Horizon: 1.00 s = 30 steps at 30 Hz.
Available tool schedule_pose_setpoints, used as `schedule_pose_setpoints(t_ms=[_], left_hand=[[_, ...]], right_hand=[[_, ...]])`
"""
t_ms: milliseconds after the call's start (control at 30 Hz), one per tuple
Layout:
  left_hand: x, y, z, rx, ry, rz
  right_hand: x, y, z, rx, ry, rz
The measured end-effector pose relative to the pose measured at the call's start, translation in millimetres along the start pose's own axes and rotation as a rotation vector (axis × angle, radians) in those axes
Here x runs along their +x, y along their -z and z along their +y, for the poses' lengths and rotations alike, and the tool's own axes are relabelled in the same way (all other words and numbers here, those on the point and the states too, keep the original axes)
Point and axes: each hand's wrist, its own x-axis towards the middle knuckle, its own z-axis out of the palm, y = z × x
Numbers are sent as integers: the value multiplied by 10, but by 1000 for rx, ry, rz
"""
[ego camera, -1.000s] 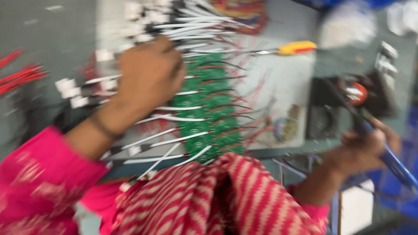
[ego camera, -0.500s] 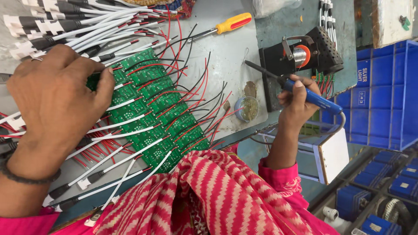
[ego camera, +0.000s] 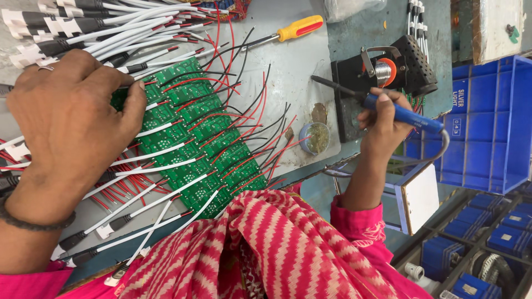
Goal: The person solders red and black wires onto green circuit boards at a workbench, holding a soldering iron in one hand while positioning wires and boards with the other, dipping the iron in flux between joints, and turning boards over to solder additional sides.
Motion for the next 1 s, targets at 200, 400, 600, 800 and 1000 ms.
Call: schedule_pose_setpoints(t_ms=[200,400,600,800,1000], left_hand=[[7,-15,-5,4,1,5],[32,-42,6,4,-20,48],[96,-157,42,-66,28,83],[236,-293,77,-168,60,135],[307,-309,98,-165,77,127]], right_hand=[[233,-14,-104,-37,-68,-13],[297,36,-27,9,-68,8],[137,136,-99,246,181,98],[8,-195,-230,342,333,-13],[-180,-818,-331,403,312,-159]])
